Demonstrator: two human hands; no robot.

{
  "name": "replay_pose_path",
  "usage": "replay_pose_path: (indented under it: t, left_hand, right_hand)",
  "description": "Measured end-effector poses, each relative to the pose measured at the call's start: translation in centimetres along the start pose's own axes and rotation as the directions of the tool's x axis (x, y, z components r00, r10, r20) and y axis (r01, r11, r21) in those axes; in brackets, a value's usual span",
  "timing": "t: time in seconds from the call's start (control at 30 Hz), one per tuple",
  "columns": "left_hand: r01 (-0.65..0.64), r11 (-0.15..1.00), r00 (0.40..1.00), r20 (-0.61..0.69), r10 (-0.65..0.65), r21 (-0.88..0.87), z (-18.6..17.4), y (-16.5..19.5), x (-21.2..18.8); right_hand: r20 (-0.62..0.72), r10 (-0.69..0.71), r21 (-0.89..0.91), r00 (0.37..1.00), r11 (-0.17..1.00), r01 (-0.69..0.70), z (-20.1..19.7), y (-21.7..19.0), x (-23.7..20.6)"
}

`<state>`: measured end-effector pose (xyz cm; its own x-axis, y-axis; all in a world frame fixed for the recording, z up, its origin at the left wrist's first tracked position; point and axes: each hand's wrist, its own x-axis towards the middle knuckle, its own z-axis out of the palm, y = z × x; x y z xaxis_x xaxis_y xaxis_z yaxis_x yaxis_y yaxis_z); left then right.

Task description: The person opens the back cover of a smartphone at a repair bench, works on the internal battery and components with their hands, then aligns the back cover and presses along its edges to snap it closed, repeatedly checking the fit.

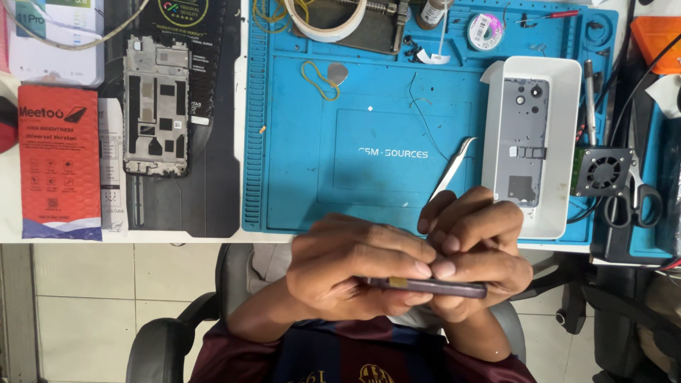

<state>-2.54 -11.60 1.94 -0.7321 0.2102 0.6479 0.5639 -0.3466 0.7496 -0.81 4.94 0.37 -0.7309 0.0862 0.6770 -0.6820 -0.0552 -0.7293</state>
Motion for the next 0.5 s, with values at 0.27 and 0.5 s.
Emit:
replay_pose_path:
  t: [0.27, 0.5]
  left_hand:
    - [-0.176, 0.981, 0.984, -0.006, 0.176, -0.078, 0.3, -2.7, -0.5]
    - [-0.292, 0.953, 0.955, 0.038, 0.296, -0.074, 0.1, -3.8, 0.0]
  right_hand:
    - [0.026, -0.045, -0.008, 0.999, 0.999, 0.045, -0.9, 0.5, -0.3]
    - [0.007, 0.006, 0.023, 1.000, 1.000, -0.006, -1.1, 0.6, -1.7]
